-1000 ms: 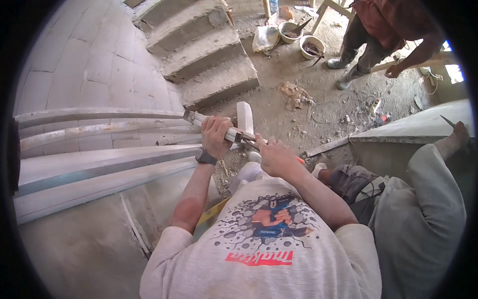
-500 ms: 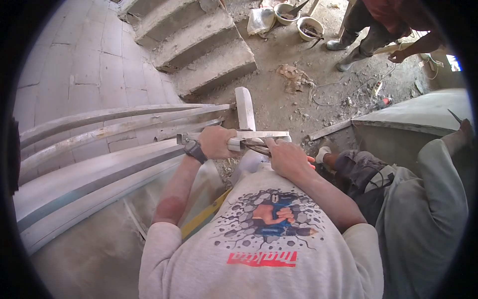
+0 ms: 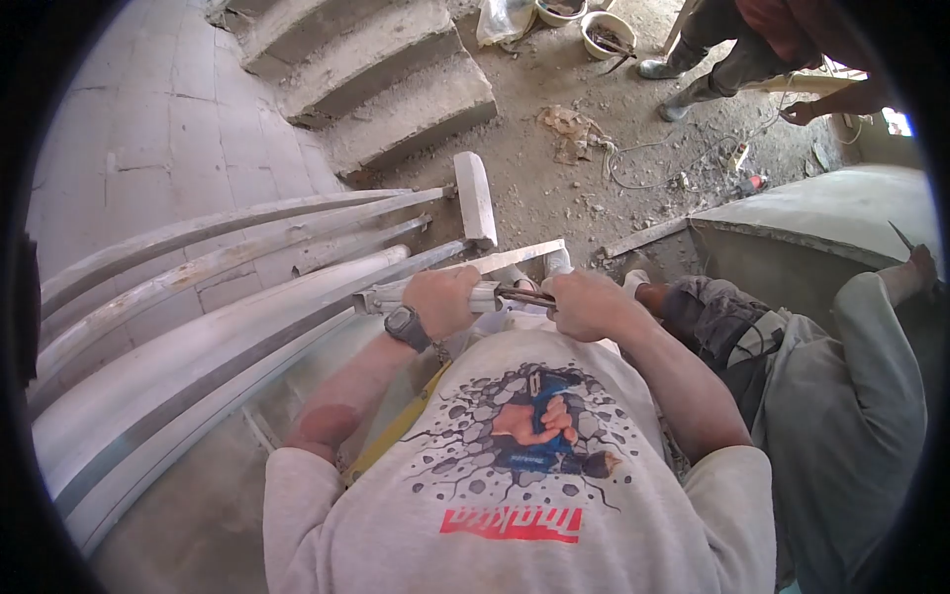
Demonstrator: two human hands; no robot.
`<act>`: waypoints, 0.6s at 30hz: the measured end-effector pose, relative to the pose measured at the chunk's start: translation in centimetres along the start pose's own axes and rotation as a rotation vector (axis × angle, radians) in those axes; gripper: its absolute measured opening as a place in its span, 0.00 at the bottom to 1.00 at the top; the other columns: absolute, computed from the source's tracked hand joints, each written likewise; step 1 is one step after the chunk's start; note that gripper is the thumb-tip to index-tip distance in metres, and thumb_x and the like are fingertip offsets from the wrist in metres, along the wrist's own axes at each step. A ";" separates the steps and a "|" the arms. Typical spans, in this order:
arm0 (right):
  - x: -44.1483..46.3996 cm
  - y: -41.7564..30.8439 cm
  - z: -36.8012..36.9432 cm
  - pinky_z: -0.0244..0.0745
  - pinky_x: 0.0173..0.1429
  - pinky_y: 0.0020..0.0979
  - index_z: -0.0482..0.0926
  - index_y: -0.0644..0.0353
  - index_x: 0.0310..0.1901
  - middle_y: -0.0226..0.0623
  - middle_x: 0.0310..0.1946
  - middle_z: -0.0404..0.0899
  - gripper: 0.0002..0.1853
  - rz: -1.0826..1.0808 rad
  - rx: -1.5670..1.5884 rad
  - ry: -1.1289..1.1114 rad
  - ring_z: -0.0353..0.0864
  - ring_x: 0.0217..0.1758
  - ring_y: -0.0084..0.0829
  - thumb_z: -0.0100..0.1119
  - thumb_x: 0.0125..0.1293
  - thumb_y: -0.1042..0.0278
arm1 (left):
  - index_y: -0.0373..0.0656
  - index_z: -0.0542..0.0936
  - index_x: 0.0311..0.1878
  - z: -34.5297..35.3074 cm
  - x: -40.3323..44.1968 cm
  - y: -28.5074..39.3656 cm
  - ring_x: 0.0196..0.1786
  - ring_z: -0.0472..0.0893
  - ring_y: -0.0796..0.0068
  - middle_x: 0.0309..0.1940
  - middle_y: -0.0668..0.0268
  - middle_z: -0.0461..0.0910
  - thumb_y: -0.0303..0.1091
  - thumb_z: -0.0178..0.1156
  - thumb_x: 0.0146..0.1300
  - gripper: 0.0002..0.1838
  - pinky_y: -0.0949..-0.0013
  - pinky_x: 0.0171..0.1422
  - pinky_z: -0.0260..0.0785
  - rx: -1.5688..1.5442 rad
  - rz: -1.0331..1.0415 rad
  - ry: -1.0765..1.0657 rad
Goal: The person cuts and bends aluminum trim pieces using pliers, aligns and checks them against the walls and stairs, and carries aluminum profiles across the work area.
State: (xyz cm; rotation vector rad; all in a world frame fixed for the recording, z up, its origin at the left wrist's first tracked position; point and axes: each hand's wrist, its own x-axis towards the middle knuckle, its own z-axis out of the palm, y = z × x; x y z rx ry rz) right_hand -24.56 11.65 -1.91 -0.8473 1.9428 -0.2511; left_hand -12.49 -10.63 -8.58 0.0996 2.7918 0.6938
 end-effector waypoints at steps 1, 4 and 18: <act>0.2 -0.1 -0.1 0.74 0.55 0.50 0.81 0.62 0.41 0.53 0.40 0.84 0.09 0.014 0.001 -0.012 0.83 0.48 0.52 0.58 0.62 0.67 | 0.47 0.79 0.38 0.1 -0.1 -0.1 0.30 0.84 0.53 0.28 0.58 0.84 0.41 0.67 0.50 0.14 0.53 0.34 0.75 -0.022 0.010 0.034; 0.9 -0.4 -0.2 0.74 0.56 0.49 0.80 0.61 0.43 0.51 0.39 0.84 0.10 0.032 -0.057 0.019 0.84 0.48 0.50 0.56 0.62 0.68 | 0.48 0.79 0.38 -0.2 0.1 -0.5 0.31 0.84 0.54 0.27 0.58 0.83 0.42 0.67 0.50 0.14 0.54 0.34 0.76 -0.034 -0.041 0.029; 4.2 -0.4 3.5 0.76 0.50 0.45 0.79 0.60 0.45 0.42 0.34 0.84 0.10 -0.156 -0.276 0.375 0.84 0.44 0.44 0.52 0.64 0.69 | 0.50 0.77 0.38 -3.1 0.3 -1.7 0.31 0.84 0.55 0.26 0.60 0.84 0.58 0.73 0.48 0.26 0.54 0.35 0.75 -0.097 -0.142 -0.027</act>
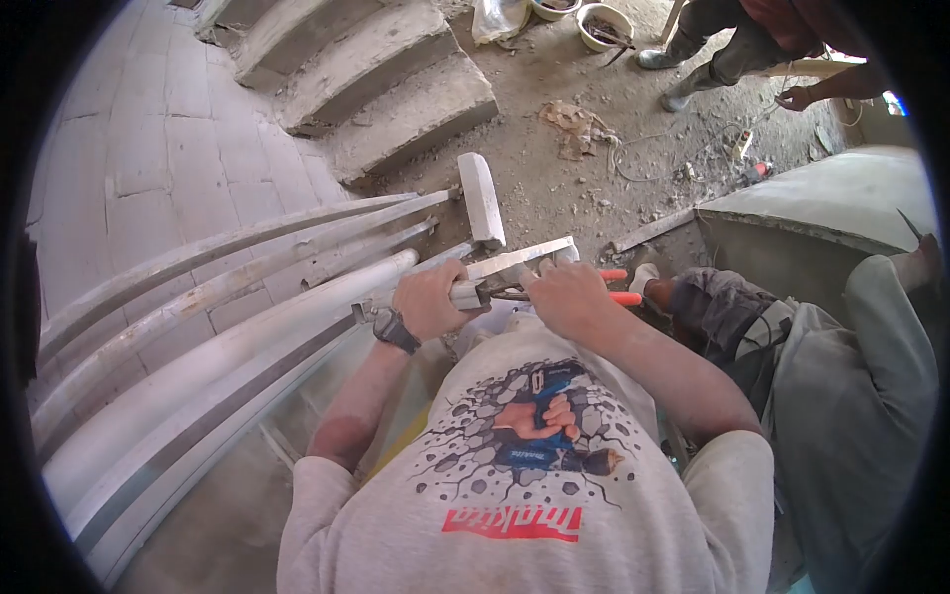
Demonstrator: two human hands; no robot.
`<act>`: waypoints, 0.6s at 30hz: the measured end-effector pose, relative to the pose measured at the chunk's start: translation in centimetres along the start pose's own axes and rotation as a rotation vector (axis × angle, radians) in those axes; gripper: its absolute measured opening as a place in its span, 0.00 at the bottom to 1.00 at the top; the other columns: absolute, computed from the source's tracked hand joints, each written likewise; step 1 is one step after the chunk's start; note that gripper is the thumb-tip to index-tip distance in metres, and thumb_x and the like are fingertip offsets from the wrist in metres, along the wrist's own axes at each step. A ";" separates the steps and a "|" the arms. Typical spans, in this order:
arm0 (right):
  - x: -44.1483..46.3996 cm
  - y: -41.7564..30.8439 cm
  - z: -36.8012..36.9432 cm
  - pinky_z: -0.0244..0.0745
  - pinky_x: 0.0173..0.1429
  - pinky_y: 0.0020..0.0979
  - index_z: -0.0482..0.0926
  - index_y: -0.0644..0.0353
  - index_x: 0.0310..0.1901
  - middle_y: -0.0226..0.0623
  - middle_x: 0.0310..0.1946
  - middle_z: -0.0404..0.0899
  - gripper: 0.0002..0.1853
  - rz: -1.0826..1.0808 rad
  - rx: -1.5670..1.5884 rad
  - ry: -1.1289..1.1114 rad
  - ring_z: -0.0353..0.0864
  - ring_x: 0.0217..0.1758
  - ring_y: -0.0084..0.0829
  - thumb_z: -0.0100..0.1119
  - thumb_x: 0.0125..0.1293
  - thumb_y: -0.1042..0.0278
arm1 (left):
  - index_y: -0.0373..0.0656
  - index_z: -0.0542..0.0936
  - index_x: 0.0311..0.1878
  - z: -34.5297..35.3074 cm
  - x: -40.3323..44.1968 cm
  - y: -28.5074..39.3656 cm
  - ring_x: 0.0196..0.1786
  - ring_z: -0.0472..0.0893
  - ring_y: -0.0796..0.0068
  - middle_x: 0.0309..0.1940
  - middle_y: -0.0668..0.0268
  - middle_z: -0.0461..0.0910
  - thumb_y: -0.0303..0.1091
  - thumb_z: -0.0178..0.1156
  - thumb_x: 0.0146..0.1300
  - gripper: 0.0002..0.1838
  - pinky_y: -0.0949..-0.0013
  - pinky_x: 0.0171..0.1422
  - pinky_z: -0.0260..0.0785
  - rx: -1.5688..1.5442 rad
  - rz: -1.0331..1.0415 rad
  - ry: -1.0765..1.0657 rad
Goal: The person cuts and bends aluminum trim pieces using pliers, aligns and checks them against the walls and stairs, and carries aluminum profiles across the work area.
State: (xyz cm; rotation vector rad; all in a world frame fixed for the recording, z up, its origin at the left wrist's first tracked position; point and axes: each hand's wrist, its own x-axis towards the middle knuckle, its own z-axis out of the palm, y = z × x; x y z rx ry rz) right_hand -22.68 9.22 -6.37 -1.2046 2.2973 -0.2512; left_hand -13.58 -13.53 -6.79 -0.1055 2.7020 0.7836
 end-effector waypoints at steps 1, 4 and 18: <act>0.2 0.2 -0.1 0.76 0.50 0.45 0.79 0.60 0.45 0.42 0.34 0.84 0.10 -0.018 -0.018 0.022 0.84 0.44 0.44 0.52 0.65 0.69 | 0.49 0.76 0.39 -0.4 0.1 0.3 0.31 0.84 0.55 0.26 0.60 0.83 0.58 0.73 0.48 0.26 0.54 0.35 0.74 -0.015 -0.025 -0.032; 1.1 0.6 -1.5 0.78 0.47 0.45 0.79 0.59 0.46 0.43 0.34 0.84 0.11 -0.124 -0.202 -0.047 0.85 0.42 0.43 0.52 0.65 0.67 | 0.51 0.76 0.39 -0.3 0.5 0.4 0.29 0.85 0.55 0.25 0.61 0.84 0.59 0.76 0.46 0.28 0.54 0.34 0.76 -0.015 -0.015 -0.007; 3.1 2.3 -4.2 0.79 0.49 0.45 0.83 0.60 0.43 0.49 0.36 0.85 0.13 -0.106 0.026 -0.282 0.86 0.45 0.46 0.57 0.64 0.61 | 0.50 0.76 0.38 2.1 2.4 -0.8 0.29 0.84 0.53 0.24 0.58 0.82 0.46 0.69 0.52 0.16 0.52 0.34 0.75 0.104 0.029 0.062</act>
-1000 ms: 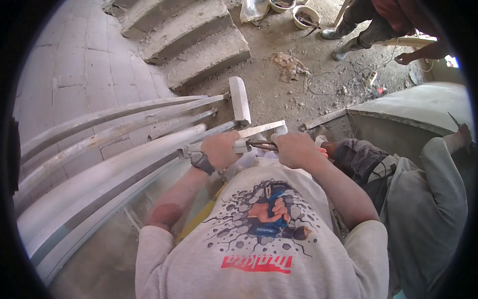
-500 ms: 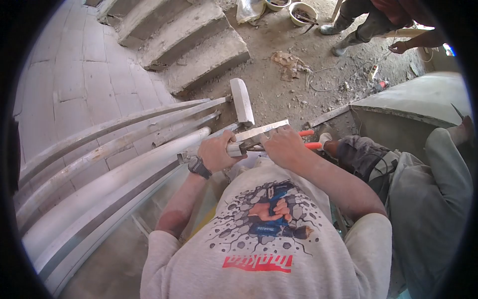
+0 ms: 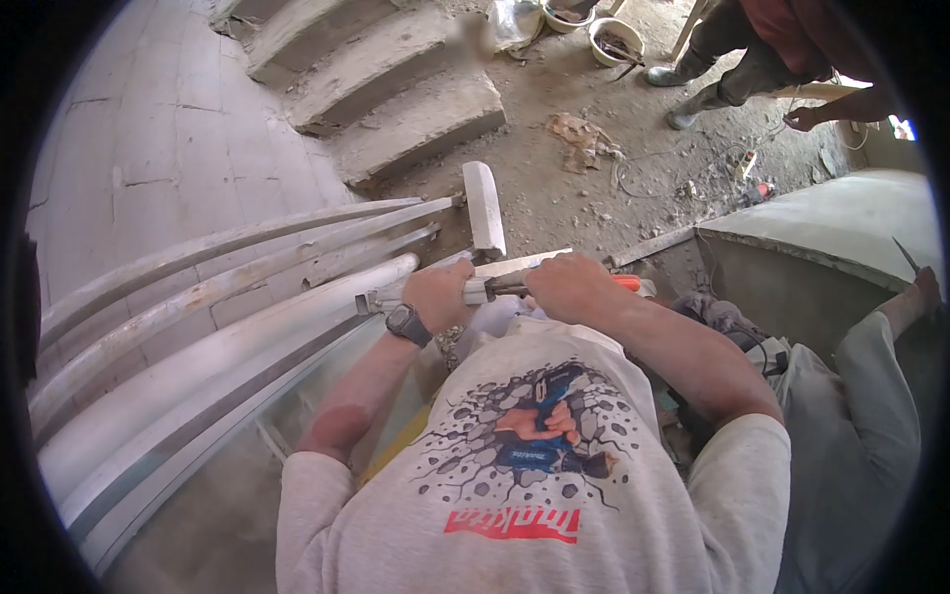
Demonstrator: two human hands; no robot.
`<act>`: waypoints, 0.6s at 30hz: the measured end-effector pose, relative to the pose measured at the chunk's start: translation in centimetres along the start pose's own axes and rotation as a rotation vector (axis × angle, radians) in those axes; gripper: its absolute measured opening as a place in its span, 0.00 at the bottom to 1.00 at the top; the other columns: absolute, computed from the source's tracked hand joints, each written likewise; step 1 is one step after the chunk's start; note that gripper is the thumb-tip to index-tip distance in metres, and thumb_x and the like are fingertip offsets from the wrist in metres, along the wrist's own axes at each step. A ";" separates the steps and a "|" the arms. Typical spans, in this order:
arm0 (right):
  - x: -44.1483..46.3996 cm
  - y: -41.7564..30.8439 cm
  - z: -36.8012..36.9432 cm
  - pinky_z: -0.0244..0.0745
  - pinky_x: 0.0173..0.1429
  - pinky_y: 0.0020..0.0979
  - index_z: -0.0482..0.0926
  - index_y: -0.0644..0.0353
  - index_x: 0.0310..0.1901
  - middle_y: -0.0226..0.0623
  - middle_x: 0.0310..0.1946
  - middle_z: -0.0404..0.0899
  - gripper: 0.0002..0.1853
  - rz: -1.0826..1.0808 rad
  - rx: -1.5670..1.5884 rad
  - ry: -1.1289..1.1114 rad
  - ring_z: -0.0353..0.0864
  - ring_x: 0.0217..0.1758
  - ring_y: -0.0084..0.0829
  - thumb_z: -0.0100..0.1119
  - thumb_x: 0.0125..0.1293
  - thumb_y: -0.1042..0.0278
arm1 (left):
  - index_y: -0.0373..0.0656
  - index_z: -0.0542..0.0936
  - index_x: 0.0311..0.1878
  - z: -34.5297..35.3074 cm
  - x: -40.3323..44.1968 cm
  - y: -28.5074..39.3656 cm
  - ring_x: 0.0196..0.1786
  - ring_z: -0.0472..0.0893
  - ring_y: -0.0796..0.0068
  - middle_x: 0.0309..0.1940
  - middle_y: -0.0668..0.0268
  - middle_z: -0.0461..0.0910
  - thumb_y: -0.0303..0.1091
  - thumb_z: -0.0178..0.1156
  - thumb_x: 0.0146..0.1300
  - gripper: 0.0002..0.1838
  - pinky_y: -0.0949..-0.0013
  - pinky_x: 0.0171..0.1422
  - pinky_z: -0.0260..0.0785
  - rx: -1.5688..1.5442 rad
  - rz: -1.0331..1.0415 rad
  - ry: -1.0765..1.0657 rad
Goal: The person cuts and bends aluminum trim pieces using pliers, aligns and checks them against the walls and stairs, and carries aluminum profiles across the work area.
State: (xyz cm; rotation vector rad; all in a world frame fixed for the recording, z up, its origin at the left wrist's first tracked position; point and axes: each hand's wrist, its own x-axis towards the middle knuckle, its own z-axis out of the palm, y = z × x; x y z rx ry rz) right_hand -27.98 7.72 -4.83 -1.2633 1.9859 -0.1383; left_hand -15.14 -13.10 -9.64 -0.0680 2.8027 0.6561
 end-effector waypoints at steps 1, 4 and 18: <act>0.0 0.2 -0.2 0.79 0.50 0.45 0.83 0.60 0.42 0.49 0.36 0.85 0.13 -0.001 -0.007 -0.024 0.86 0.45 0.46 0.58 0.64 0.60 | 0.49 0.75 0.37 -0.2 0.0 0.3 0.30 0.84 0.52 0.24 0.58 0.82 0.45 0.68 0.52 0.15 0.51 0.34 0.75 0.004 -0.012 -0.008; 0.4 0.8 0.0 0.79 0.50 0.45 0.83 0.60 0.42 0.49 0.36 0.85 0.12 -0.005 -0.071 0.001 0.86 0.45 0.46 0.58 0.64 0.61 | 0.49 0.75 0.37 -0.4 0.5 0.6 0.31 0.84 0.51 0.25 0.57 0.82 0.46 0.69 0.51 0.17 0.49 0.36 0.74 -0.018 -0.042 -0.018; -6.5 6.2 -0.5 0.73 0.56 0.45 0.76 0.49 0.63 0.43 0.54 0.80 0.20 0.412 0.514 0.284 0.79 0.56 0.47 0.51 0.73 0.60 | 0.47 0.77 0.39 -10.9 7.7 4.8 0.34 0.84 0.49 0.27 0.54 0.83 0.46 0.73 0.47 0.21 0.51 0.38 0.75 -0.110 0.028 0.044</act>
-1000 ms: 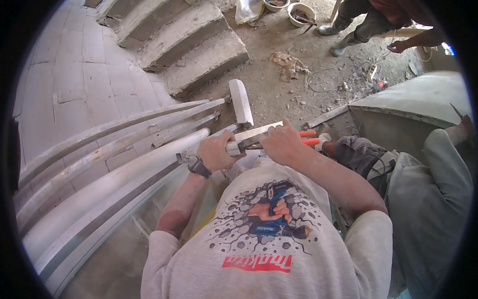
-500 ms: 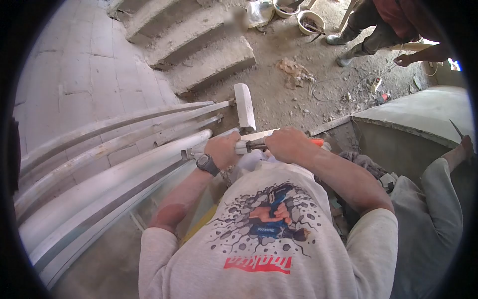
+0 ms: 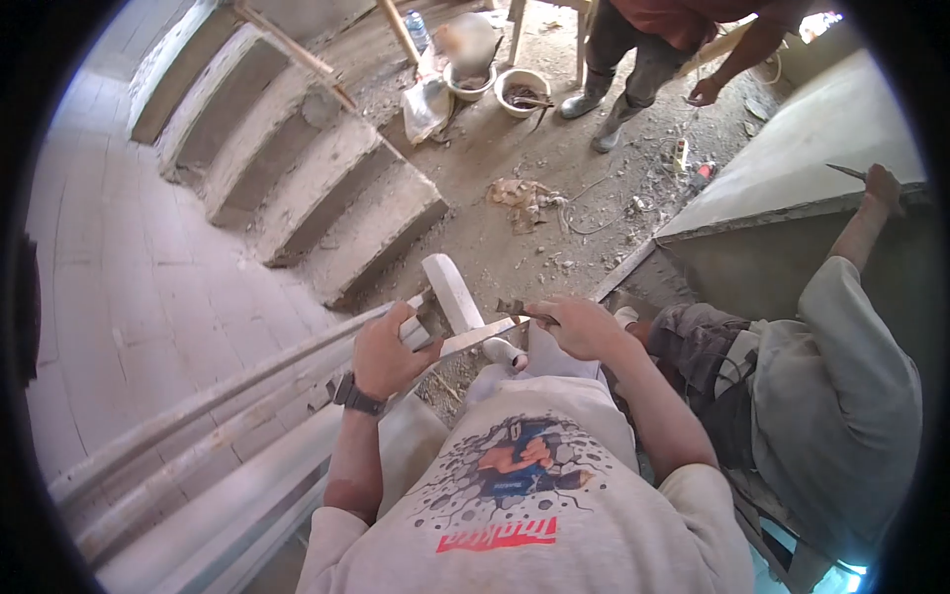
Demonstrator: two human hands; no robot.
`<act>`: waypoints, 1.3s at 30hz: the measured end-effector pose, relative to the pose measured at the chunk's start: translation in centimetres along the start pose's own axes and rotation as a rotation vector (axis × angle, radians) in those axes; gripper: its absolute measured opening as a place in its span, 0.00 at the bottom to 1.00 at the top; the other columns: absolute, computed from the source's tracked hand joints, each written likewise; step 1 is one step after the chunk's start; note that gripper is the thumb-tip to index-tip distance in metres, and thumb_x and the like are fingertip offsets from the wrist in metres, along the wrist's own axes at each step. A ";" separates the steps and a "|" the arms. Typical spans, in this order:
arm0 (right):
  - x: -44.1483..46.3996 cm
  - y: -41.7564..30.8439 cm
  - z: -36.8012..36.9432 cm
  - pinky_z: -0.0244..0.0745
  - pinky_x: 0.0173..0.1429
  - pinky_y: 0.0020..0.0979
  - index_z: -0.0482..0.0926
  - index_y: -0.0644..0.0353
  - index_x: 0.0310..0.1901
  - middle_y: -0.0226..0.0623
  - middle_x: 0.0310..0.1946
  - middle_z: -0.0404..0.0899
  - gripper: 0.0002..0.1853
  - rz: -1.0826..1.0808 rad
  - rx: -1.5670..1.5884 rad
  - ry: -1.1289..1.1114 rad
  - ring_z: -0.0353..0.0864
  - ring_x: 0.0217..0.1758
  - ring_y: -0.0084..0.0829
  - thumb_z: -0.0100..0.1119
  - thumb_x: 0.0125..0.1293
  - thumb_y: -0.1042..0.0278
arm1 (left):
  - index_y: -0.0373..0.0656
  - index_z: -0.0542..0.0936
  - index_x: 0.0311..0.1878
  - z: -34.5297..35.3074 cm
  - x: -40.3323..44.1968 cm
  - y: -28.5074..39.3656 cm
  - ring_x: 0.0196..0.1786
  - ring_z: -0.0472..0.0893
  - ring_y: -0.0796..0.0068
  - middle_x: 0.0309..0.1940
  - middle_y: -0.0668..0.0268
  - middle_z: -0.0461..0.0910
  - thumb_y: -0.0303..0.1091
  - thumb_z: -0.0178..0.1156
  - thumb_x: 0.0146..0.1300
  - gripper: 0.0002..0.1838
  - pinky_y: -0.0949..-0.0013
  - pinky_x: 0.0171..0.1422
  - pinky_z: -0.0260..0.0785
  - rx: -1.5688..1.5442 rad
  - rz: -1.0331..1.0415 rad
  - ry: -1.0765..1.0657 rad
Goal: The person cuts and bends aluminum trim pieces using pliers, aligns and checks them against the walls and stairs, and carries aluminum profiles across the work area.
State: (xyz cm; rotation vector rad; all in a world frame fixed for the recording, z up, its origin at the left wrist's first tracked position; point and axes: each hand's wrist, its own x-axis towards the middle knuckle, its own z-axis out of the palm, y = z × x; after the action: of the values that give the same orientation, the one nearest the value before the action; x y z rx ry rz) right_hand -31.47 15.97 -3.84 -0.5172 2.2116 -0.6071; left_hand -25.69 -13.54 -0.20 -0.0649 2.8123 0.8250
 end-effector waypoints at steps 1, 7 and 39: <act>-0.6 0.4 -0.2 0.73 0.57 0.45 0.76 0.48 0.64 0.45 0.54 0.79 0.19 0.020 0.047 0.090 0.78 0.57 0.48 0.51 0.73 0.62 | 0.44 0.76 0.35 -0.6 0.8 1.0 0.32 0.83 0.49 0.26 0.55 0.83 0.45 0.75 0.46 0.21 0.55 0.36 0.74 -0.027 0.031 0.021; -0.4 4.5 -1.1 0.70 0.64 0.38 0.71 0.56 0.67 0.45 0.60 0.76 0.20 0.001 0.615 0.750 0.77 0.62 0.42 0.50 0.75 0.65 | 0.45 0.77 0.35 -2.9 9.2 8.0 0.30 0.84 0.52 0.24 0.57 0.83 0.45 0.76 0.46 0.20 0.57 0.35 0.75 0.058 0.161 -0.069; 16.1 19.8 -23.9 0.61 0.15 0.24 0.71 0.60 0.50 0.26 0.21 0.70 0.12 0.428 2.135 0.852 0.70 0.17 0.19 0.58 0.71 0.66 | 0.40 0.73 0.45 14.0 58.3 33.8 0.33 0.82 0.47 0.29 0.53 0.81 0.40 0.73 0.54 0.22 0.54 0.37 0.72 0.015 0.808 -0.512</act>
State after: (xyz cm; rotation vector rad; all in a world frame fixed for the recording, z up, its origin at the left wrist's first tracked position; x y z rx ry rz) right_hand -63.10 29.42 -10.28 1.4152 0.9104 -2.4845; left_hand -83.38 23.45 -6.17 1.1654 2.3006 0.7959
